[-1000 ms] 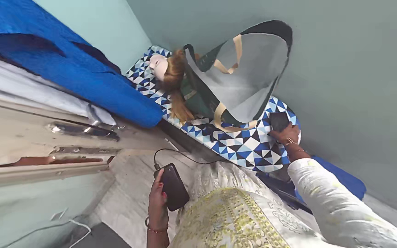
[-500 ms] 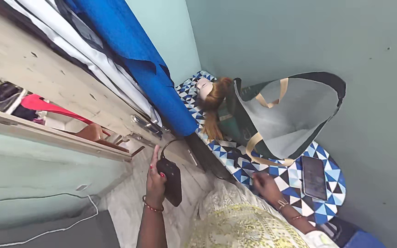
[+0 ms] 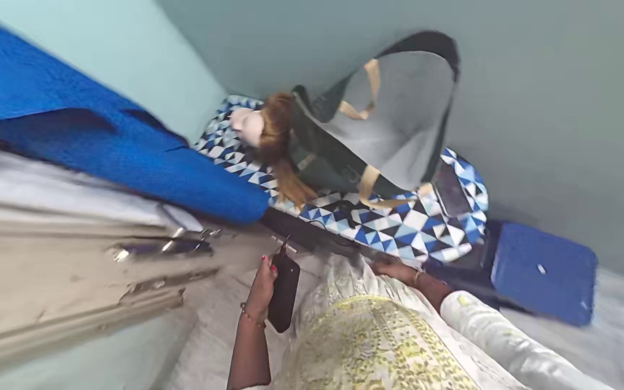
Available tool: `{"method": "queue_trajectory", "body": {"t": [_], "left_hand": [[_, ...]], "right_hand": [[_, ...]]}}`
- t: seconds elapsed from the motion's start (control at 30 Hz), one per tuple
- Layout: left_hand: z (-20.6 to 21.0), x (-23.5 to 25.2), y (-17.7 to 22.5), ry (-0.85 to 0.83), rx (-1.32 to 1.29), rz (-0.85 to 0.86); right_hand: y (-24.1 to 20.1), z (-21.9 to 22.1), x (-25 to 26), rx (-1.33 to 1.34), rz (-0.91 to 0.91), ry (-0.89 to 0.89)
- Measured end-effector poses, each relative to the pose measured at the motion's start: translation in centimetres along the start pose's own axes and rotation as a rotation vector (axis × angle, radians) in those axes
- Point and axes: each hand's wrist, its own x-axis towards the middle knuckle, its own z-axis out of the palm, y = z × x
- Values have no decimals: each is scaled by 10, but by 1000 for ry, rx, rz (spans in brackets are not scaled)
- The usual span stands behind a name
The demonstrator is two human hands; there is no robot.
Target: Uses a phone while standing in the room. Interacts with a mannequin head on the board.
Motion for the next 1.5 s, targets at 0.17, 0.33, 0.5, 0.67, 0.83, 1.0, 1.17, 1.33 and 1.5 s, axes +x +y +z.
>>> {"method": "queue_trajectory", "body": {"t": [0.17,0.33,0.5,0.67,0.83,1.0,1.17,1.33,1.5], "left_hand": [[-37,29,-45,-184,112,51],[-46,49,-53,-120,140,58],[-32,43,-52,10,115,58],[-40,26,-55,19,144,71],[-54,12,-74,82,226,92],[-78,-9,-91,109,372,91],[-107,-38,-98,155,450,109],[-126,-59,-101,228,569,-30],[-156,-83,-106,217,759,-148]], "right_hand": [[52,21,-37,441,129,595],[83,26,-66,725,88,1078],[61,14,-73,938,-2,1099],[42,2,-43,1071,-126,997],[34,-10,-25,1299,-180,1002],[45,-15,-25,1264,-240,970],[36,-7,-27,1234,-216,996],[33,25,-47,1237,-156,1014],[50,72,-69,1249,-134,962]]}}
